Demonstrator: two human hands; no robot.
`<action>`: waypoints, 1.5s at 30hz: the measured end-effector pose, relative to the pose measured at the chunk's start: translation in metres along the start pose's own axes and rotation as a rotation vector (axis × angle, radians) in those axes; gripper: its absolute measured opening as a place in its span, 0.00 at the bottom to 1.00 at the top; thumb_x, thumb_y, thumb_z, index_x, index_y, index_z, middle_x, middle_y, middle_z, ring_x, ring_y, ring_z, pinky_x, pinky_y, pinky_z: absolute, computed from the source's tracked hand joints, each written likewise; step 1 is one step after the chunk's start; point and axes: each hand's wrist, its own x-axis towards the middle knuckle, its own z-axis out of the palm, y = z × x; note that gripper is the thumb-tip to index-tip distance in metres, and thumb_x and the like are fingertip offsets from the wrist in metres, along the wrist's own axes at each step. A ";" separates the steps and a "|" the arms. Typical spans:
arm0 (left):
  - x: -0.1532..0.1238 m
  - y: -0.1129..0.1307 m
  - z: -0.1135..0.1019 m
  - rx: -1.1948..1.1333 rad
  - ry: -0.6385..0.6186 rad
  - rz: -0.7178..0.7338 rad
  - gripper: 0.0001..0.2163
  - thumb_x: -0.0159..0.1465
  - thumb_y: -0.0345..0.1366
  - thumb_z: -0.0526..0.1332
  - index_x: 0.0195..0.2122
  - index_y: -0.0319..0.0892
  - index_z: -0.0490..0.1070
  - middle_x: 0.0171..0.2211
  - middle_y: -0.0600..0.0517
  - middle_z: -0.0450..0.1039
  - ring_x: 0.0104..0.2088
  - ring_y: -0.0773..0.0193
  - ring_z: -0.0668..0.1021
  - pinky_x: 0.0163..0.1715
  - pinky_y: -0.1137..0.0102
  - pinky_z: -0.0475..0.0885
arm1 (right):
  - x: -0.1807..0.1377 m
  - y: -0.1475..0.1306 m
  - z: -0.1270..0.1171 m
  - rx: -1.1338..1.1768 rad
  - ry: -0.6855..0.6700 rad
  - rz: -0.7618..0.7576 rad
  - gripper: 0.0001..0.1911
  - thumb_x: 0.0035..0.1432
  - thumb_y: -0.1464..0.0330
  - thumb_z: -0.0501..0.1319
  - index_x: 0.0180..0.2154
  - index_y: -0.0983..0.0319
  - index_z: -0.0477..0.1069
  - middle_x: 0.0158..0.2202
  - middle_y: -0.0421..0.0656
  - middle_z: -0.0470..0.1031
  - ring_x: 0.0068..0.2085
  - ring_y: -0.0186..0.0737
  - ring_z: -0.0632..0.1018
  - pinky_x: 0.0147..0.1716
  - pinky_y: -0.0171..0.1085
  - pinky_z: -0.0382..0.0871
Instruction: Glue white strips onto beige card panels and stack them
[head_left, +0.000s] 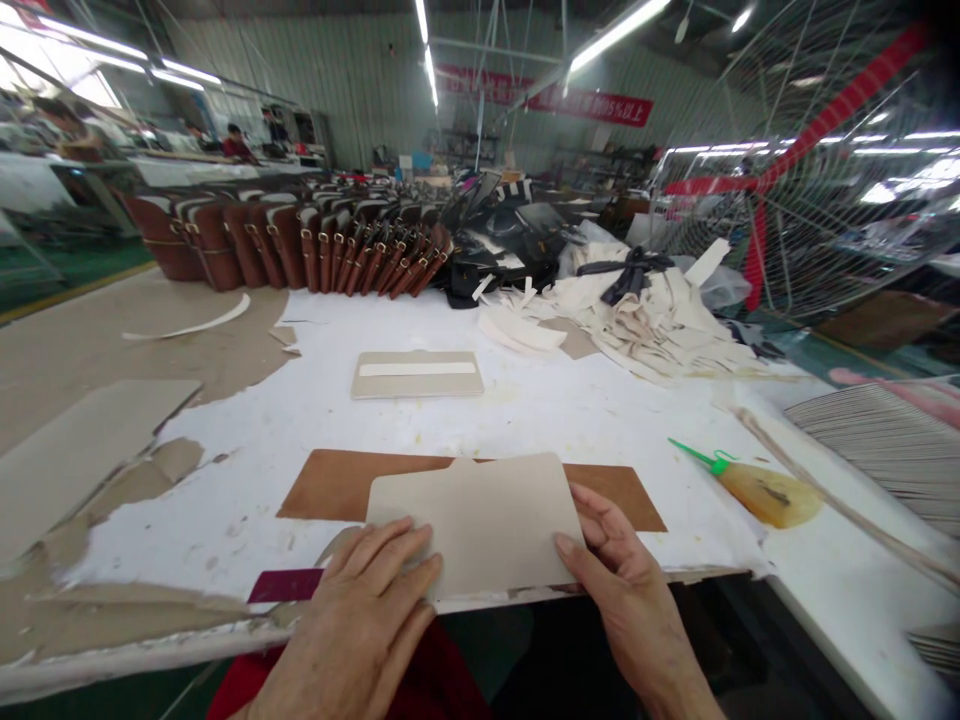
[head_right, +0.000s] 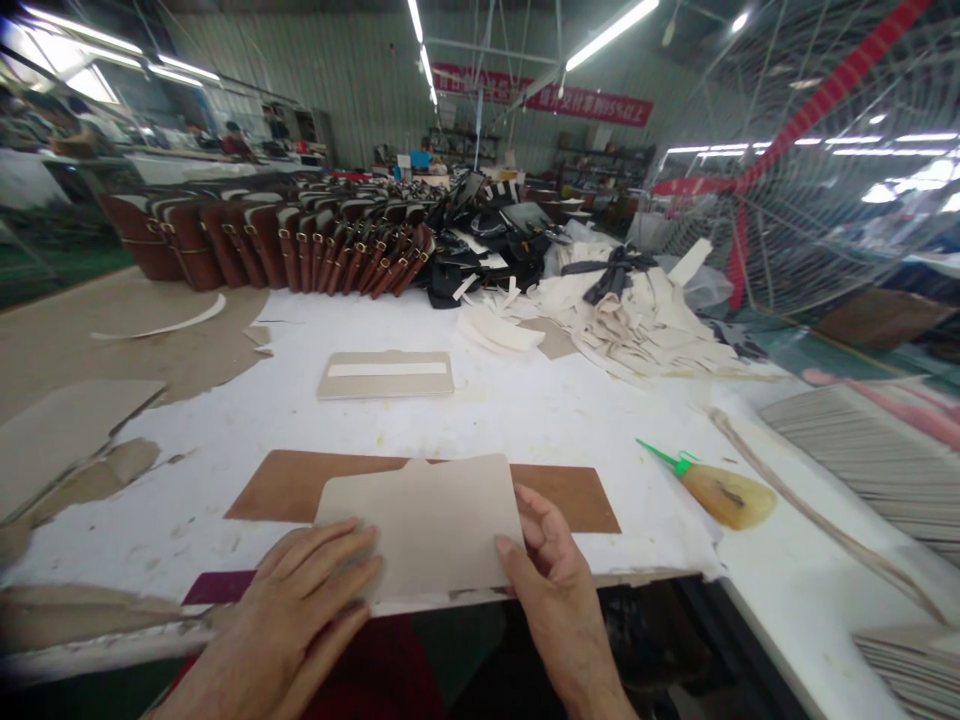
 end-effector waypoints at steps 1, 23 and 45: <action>0.005 0.007 -0.003 -0.110 -0.011 -0.053 0.17 0.67 0.31 0.61 0.56 0.51 0.75 0.56 0.47 0.79 0.57 0.50 0.78 0.57 0.53 0.76 | -0.003 0.001 0.003 -0.016 0.030 -0.041 0.31 0.62 0.57 0.69 0.62 0.58 0.66 0.54 0.52 0.83 0.49 0.51 0.85 0.47 0.48 0.82; 0.027 0.058 0.002 -1.632 0.084 -1.080 0.19 0.56 0.50 0.76 0.41 0.42 0.82 0.34 0.47 0.82 0.29 0.63 0.77 0.30 0.70 0.74 | -0.032 0.024 0.055 -0.044 -0.127 -0.240 0.20 0.68 0.65 0.64 0.60 0.54 0.68 0.47 0.47 0.82 0.43 0.41 0.83 0.40 0.36 0.81; 0.024 0.054 0.012 -1.541 -0.031 -0.875 0.12 0.62 0.46 0.71 0.42 0.44 0.83 0.36 0.51 0.82 0.40 0.58 0.78 0.45 0.68 0.71 | -0.035 0.014 0.066 -0.209 -0.019 -0.212 0.12 0.63 0.65 0.66 0.48 0.57 0.72 0.33 0.39 0.83 0.33 0.36 0.82 0.35 0.33 0.77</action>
